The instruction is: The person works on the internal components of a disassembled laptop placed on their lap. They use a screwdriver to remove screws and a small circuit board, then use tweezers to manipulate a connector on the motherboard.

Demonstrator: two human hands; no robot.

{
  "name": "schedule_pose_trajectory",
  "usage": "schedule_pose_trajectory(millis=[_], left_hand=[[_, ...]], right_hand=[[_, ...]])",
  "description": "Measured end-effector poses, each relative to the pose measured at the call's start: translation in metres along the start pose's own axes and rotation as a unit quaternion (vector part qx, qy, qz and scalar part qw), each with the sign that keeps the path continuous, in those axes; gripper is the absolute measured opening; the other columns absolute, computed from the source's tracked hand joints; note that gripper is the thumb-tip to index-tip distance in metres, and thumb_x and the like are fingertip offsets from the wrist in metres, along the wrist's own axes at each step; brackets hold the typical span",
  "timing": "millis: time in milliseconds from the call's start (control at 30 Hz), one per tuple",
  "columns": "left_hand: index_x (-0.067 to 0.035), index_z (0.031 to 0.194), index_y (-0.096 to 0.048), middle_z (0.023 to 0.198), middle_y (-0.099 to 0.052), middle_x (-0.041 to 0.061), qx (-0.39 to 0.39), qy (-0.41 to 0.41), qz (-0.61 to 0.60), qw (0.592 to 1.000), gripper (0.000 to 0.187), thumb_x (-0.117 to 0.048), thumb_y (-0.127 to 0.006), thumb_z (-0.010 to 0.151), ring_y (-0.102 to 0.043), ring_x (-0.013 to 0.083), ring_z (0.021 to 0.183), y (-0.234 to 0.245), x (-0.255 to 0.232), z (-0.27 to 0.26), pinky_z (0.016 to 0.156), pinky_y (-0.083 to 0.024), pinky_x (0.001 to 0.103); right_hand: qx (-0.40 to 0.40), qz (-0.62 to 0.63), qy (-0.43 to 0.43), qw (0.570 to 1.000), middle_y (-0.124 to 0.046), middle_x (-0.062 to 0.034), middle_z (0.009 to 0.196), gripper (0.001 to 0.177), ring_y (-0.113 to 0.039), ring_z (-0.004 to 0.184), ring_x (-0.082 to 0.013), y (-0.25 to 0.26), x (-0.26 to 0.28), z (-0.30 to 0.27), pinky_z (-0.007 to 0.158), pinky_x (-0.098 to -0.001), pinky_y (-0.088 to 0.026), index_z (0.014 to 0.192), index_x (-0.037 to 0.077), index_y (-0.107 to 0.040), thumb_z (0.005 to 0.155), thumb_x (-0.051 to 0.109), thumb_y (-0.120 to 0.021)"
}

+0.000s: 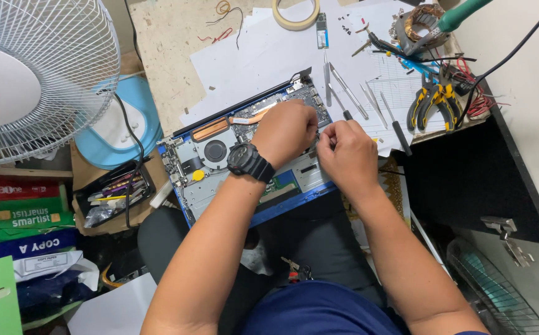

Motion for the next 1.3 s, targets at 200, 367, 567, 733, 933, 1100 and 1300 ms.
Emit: schedule_pose_trajectory(millis=[200, 367, 567, 733, 933, 1100, 1300], left_hand=[[-0.004, 0.073, -0.074, 0.08, -0.069, 0.019, 0.018, -0.018, 0.025, 0.999, 0.01, -0.012, -0.068, 0.076, -0.066, 0.0391, 0.079, -0.011, 0.005, 0.009, 0.074, -0.053, 0.05], [-0.003, 0.075, -0.075, 0.08, -0.069, 0.022, 0.045, 0.013, 0.045, 0.998, 0.011, -0.012, -0.068, 0.077, -0.067, 0.0407, 0.08, -0.01, 0.001, 0.013, 0.073, -0.054, 0.05], [-0.001, 0.076, -0.074, 0.083, -0.069, 0.023, 0.059, 0.014, 0.093, 0.994, 0.013, -0.013, -0.069, 0.075, -0.068, 0.0418, 0.081, -0.009, -0.006, 0.013, 0.071, -0.055, 0.051], [-0.001, 0.079, -0.073, 0.087, -0.069, 0.022, 0.054, 0.002, 0.118, 0.991, 0.014, -0.014, -0.069, 0.078, -0.068, 0.0407, 0.085, -0.005, -0.014, 0.009, 0.069, -0.056, 0.051], [-0.003, 0.08, -0.072, 0.089, -0.069, 0.017, 0.035, -0.019, 0.026, 0.999, 0.012, -0.011, -0.065, 0.084, -0.067, 0.0387, 0.087, 0.001, 0.002, 0.002, 0.076, -0.053, 0.049], [-0.004, 0.085, -0.073, 0.086, -0.066, 0.017, 0.022, 0.029, -0.049, 0.998, 0.012, -0.014, -0.068, 0.085, -0.065, 0.0381, 0.082, 0.015, -0.001, -0.001, 0.073, -0.051, 0.048], [-0.004, 0.076, -0.072, 0.082, -0.067, 0.015, 0.036, -0.02, -0.009, 0.999, 0.01, -0.01, -0.066, 0.081, -0.065, 0.0366, 0.083, 0.005, -0.006, 0.001, 0.075, -0.052, 0.048]], right_hand=[[0.013, -0.014, -0.009, 1.0, -0.067, -0.0105, 0.082, 0.007, -0.067, 0.069, -0.0291, -0.001, -0.001, 0.0, 0.064, -0.0423, -0.053, 0.084, 0.005, -0.068, 0.088, 0.01, -0.072], [0.009, -0.009, -0.01, 1.0, -0.068, -0.0105, 0.084, 0.007, -0.068, 0.07, -0.0298, -0.001, -0.001, 0.0, 0.064, -0.0424, -0.053, 0.085, 0.005, -0.068, 0.088, 0.01, -0.073], [0.001, 0.0, -0.002, 1.0, -0.068, -0.0109, 0.085, 0.006, -0.068, 0.071, -0.0299, 0.0, -0.001, -0.001, 0.064, -0.0421, -0.054, 0.087, 0.005, -0.068, 0.088, 0.009, -0.074], [-0.004, 0.002, 0.003, 1.0, -0.068, -0.0115, 0.086, 0.006, -0.069, 0.072, -0.0304, 0.001, 0.0, -0.001, 0.064, -0.0423, -0.054, 0.089, 0.006, -0.069, 0.088, 0.009, -0.074], [0.007, 0.013, 0.012, 1.0, -0.068, -0.0127, 0.089, 0.006, -0.069, 0.073, -0.0313, 0.006, -0.001, -0.005, 0.067, -0.0427, -0.055, 0.093, 0.005, -0.071, 0.089, 0.009, -0.074], [0.015, 0.057, -0.01, 0.998, -0.064, -0.0164, 0.1, 0.014, -0.069, 0.077, -0.03, 0.021, 0.007, -0.009, 0.069, -0.0402, -0.056, 0.103, 0.003, -0.071, 0.09, 0.007, -0.072], [-0.015, -0.029, 0.048, 0.998, -0.065, -0.0142, 0.097, 0.011, -0.068, 0.087, -0.035, 0.026, 0.003, -0.011, 0.076, -0.0443, -0.055, 0.097, 0.006, -0.072, 0.087, 0.011, -0.075]])
Point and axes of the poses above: each hand's wrist, its own z-axis towards the middle knuckle, its own y-axis out of the back of the hand, x = y × z, the point moved 2 cm from there along z, towards the middle knuckle
